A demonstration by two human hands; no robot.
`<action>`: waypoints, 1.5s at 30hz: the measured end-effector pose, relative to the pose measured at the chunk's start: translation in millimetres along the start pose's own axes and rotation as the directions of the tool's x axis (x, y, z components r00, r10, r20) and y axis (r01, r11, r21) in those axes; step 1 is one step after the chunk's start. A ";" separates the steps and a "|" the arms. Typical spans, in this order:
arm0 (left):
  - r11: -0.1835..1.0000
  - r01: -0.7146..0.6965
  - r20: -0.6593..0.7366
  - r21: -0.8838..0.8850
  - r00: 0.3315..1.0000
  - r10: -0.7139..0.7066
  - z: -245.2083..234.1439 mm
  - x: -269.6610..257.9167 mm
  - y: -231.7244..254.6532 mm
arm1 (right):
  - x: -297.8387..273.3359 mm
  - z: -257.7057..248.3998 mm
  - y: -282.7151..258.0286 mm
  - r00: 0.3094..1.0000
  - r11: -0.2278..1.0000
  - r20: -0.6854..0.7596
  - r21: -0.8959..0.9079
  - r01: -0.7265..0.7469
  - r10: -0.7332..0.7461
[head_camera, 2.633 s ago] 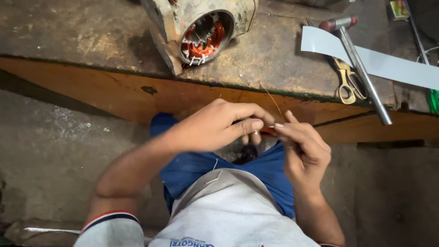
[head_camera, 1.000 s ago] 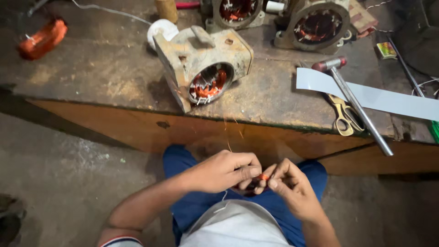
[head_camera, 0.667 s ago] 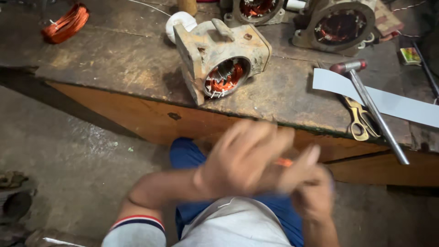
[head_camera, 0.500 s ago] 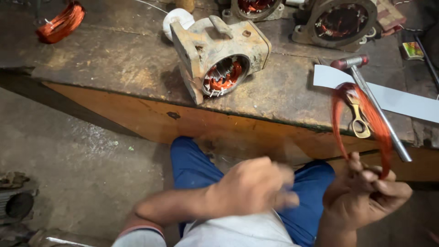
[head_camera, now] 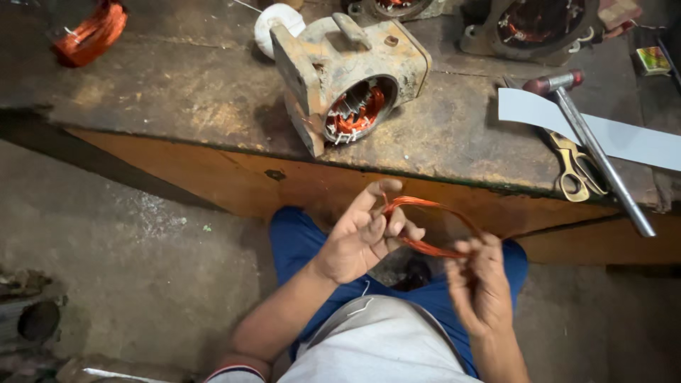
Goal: The person winds copper wire into a motor stator, using a hammer to seat the coils and scissors to trim excess wire. The person also uses white string to secure the windings.
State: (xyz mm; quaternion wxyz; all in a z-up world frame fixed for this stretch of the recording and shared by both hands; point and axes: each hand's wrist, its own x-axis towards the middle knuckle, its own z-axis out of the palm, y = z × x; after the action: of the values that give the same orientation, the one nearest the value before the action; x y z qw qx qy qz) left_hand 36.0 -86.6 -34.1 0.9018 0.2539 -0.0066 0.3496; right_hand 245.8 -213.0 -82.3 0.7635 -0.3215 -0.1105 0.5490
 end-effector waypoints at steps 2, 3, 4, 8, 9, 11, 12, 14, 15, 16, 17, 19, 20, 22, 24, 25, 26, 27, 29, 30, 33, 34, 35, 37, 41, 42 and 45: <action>0.989 -0.062 0.018 0.131 0.998 0.060 -6.4 -2.2 5.0 | 6.6 14.6 -1.4 0.984 0.888 -0.001 -0.431 -0.162 0.178; 0.954 -0.066 -0.044 0.292 0.996 0.082 -9.4 -4.5 7.3 | 9.7 24.2 -6.1 0.961 0.685 -0.016 -0.698 -0.208 0.276; 0.894 -0.057 -0.100 0.445 0.989 0.113 -12.2 -5.2 8.8 | 12.6 36.3 -9.6 0.930 0.404 -0.062 -0.889 -0.217 0.363; 0.712 -0.100 -0.121 0.695 0.960 0.252 -12.7 -6.1 11.5 | 16.4 95.9 -34.7 0.790 0.014 0.611 -0.791 0.611 0.047; 0.704 -0.086 -0.132 0.705 0.959 0.250 -10.4 -3.5 12.1 | 21.0 111.3 -40.8 0.654 -0.121 0.756 -0.648 0.752 0.021; 0.689 -0.056 -0.160 0.722 0.956 0.246 -4.1 0.1 14.0 | 45.6 139.9 -41.4 0.455 -0.195 0.886 -0.432 0.881 0.094; 0.716 -0.071 -0.150 0.695 0.959 0.241 -0.7 1.1 15.3 | 60.9 151.5 -39.5 0.413 -0.130 0.896 -0.396 0.909 0.161; 0.759 -0.106 -0.118 0.642 0.965 0.234 3.2 8.0 24.5 | 77.5 164.4 -37.0 0.385 -0.030 0.895 -0.389 0.921 0.223; 0.778 -0.116 -0.097 0.617 0.970 0.222 3.9 10.3 29.7 | 82.4 165.9 -37.6 0.409 0.008 0.883 -0.422 0.906 0.230; 0.797 -0.126 -0.077 0.591 0.974 0.211 3.4 11.8 35.9 | 86.6 165.8 -36.6 0.433 0.046 0.869 -0.455 0.889 0.239; 0.818 -0.135 -0.060 0.559 0.977 0.203 2.4 12.5 40.2 | 89.2 164.1 -35.1 0.416 0.018 0.887 -0.428 0.904 0.200; 0.851 -0.081 -0.008 0.519 0.995 0.100 -0.5 10.6 47.8 | 92.8 158.9 -30.4 0.380 -0.037 0.917 -0.378 0.925 0.120; 0.865 -0.049 0.017 0.500 0.999 0.047 -0.7 7.8 50.0 | 95.1 156.0 -30.3 0.352 0.039 0.920 -0.364 0.931 0.173; 0.838 -0.011 0.023 0.546 1.000 -0.002 -0.6 7.9 55.6 | 106.8 154.2 -35.6 0.280 0.170 0.926 -0.328 0.929 0.253; 0.824 -0.006 0.017 0.567 1.000 -0.005 -1.0 7.5 57.0 | 111.5 149.6 -37.1 0.354 0.300 0.905 -0.414 0.859 0.234; 0.822 -0.025 0.009 0.568 1.000 0.025 -2.0 7.2 56.7 | 112.6 147.0 -36.7 0.383 0.367 0.894 -0.446 0.817 0.233; 0.821 -0.045 0.000 0.570 0.999 0.054 -3.5 6.9 56.2 | 112.2 143.4 -36.3 0.415 0.303 0.879 -0.472 0.828 0.236; 0.849 -0.046 -0.024 0.526 0.997 0.068 -5.4 6.6 54.8 | 110.3 138.6 -35.2 0.444 0.243 0.863 -0.497 0.833 0.242; 0.900 -0.049 -0.074 0.434 0.993 0.090 -10.3 7.6 51.5 | 104.0 127.4 -26.1 0.443 0.136 0.878 -0.469 0.873 0.184; 0.916 -0.055 -0.076 0.396 0.993 0.092 -12.6 8.8 49.9 | 99.7 122.2 -16.8 0.405 0.087 0.906 -0.417 0.905 0.124; 0.901 -0.102 -0.067 0.422 0.987 0.143 -17.5 21.0 49.2 | 96.1 113.4 -0.4 0.487 0.150 0.874 -0.482 0.863 0.003; 0.844 -0.142 -0.059 0.518 0.978 0.200 -18.1 25.2 49.1 | 95.3 112.6 1.3 0.547 0.212 0.837 -0.531 0.821 -0.020; 0.774 -0.178 -0.045 0.608 0.965 0.257 -18.2 28.6 48.9 | 94.4 113.4 2.5 0.540 0.089 0.839 -0.535 0.840 -0.058; 0.733 -0.204 -0.072 0.649 0.943 0.326 -18.2 33.5 47.4 | 90.4 117.8 1.9 0.517 -0.156 0.847 -0.531 0.833 -0.125; 0.706 -0.251 -0.097 0.662 0.906 0.413 -18.4 36.8 39.9 | 79.6 134.3 2.6 0.586 -0.322 0.801 -0.591 0.739 -0.125; 0.728 -0.262 -0.105 0.634 0.903 0.416 -18.5 37.4 39.2 | 79.5 138.7 2.4 0.580 -0.354 0.804 -0.584 0.730 -0.129; 0.762 -0.298 -0.097 0.574 0.900 0.425 -14.9 41.5 40.0 | 80.9 148.2 2.9 0.566 -0.391 0.813 -0.570 0.723 -0.139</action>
State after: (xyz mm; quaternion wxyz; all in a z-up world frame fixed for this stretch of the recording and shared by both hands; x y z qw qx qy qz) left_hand 39.6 -28.7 -21.1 0.7011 0.4535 0.1444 0.5309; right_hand 196.4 -84.1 14.9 0.3684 -0.5579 -0.7418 -0.0530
